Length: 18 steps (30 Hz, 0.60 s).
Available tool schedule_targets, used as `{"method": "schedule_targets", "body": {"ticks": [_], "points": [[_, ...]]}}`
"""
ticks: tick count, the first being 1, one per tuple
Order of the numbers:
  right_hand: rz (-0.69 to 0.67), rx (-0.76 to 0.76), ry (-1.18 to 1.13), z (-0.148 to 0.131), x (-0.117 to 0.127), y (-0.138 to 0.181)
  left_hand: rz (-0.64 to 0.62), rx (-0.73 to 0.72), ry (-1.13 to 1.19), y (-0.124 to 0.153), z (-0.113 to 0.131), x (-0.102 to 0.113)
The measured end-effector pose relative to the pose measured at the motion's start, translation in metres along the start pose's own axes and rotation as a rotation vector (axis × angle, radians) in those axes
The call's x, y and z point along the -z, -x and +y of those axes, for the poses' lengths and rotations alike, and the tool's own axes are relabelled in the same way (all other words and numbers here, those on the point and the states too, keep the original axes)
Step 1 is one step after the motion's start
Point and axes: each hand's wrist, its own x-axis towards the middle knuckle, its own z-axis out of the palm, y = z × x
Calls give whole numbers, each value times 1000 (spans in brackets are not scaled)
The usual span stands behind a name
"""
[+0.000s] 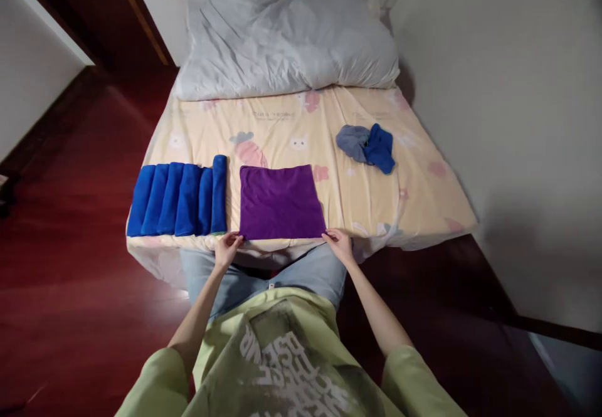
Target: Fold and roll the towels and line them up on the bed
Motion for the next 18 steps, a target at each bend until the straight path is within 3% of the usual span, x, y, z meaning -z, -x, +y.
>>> {"method": "schedule_targets", "body": {"ticks": [11,18], "points": [[126,-112,-18,11,5,7,0,29,128,3,-4,13],[65,-297,-20,9,4,20,4,97,154,9,-22,21]]}}
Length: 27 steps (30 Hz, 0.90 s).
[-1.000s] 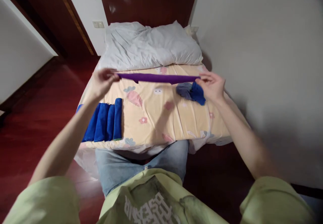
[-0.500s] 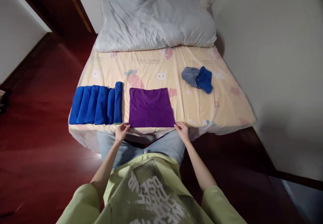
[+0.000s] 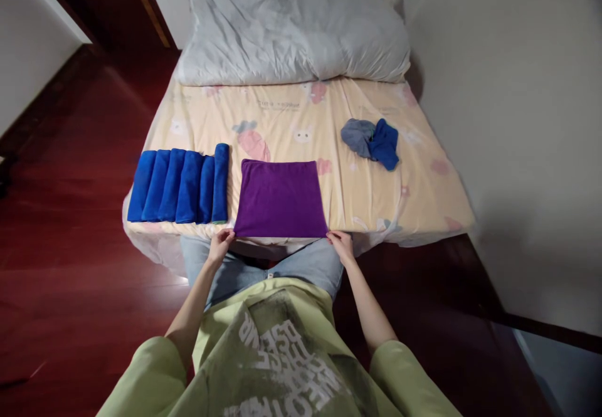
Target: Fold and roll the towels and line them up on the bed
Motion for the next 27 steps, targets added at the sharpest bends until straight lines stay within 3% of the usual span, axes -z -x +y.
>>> {"method": "schedule_targets", "body": {"ticks": [6,10,16,19,22,24,27], "points": [[-66,-126,-156,-9,-8,1,-8,20,9,-4,-7,0],[-38,-140,-254,-13,-8,5,-22,1,37,-5,-11,1],[-4,-154,-206,-14,-1,9,-97,-79,-250,-2,-3,11],[21,-154,-159,-15,2,11,-100,-114,-436,1,9,14],[-15,-132,-27,-20,7,10,-101,-248,-651,2,27,13],[-22,-38,139,-29,11,4,-99,-388,-741,-5,47,10],[84,191,300,-51,10,-18,-103,-555,-784,-36,87,-5]]}}
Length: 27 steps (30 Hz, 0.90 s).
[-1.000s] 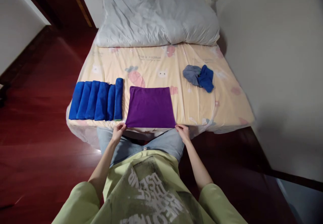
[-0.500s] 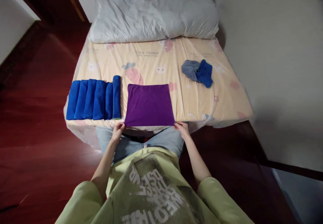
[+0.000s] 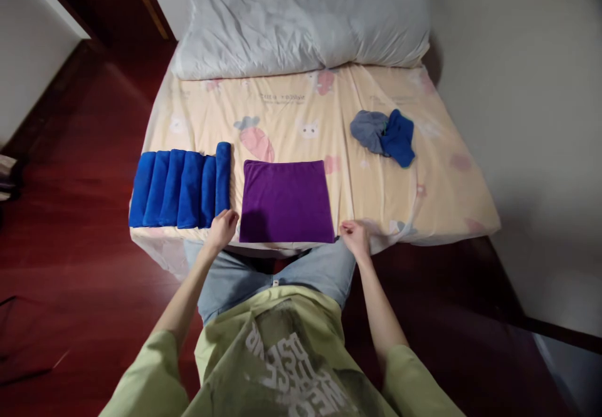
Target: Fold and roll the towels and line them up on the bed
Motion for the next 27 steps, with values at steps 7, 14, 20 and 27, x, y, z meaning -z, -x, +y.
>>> {"method": "schedule_targets", "body": {"ticks": [7,14,20,27], "points": [[89,345,12,-74,-44,-123,78,1,-2,-186,7,-7],[-81,529,306,-102,-104,-241,-159,-107,-139,-264,-32,-32],[-210,518,389,-83,-107,-274,-284,-153,-217,-267,-51,-33],[-174,439,317,-72,-99,-279,-208,-74,-290,-279,-44,-37]]}}
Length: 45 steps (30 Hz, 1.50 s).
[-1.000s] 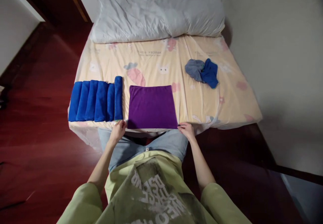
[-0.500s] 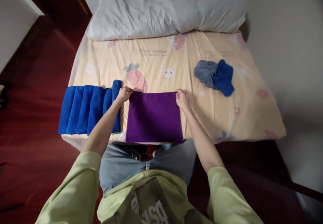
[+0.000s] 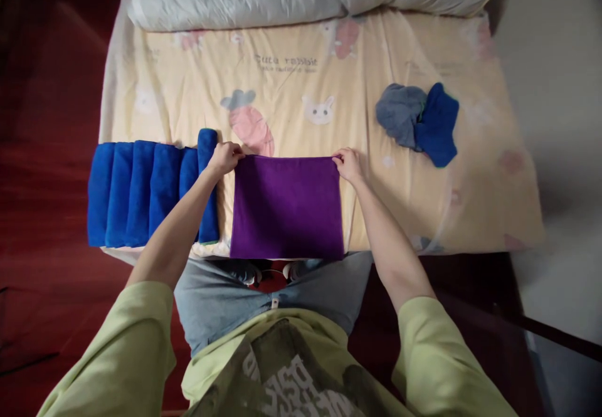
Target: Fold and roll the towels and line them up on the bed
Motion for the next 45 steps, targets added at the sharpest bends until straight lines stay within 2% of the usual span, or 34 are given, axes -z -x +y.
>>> {"method": "schedule_targets", "body": {"ticks": [5,9,12,16,19,22,24,26,31,34,37,41,43,45], "points": [[55,-33,-7,0,-4,-2,97,78,-43,0,13,-1],[75,-83,39,-9,-5,-1,121,170,-71,4,24,-7],[108,-99,139,-29,-4,10,121,190,-72,10,30,-14],[185,69,251,-70,-13,46,143,122,-40,15,29,-19],[52,184,258,-96,-30,77,168,164,78,16,22,-15],[-87,178,272,-106,-44,97,183,334,241,15,16,-9],[-113,146,291,-107,-49,102,202,418,317,15,14,-6],[-117,132,311,-106,-51,102,238,436,342,14,13,-7],[-123,138,313,-105,-49,100,317,341,269,9,14,-24],[-108,141,292,-103,-50,101,312,269,192,8,17,-32],[-100,151,274,-102,-50,99,245,175,60,15,27,-31],[-99,144,256,-103,-48,102,104,-88,-70,38,44,-26],[-86,133,246,-104,-47,115,35,-217,-83,52,48,-26],[-69,128,237,-104,-45,135,-7,-279,-74,63,48,-28]]}}
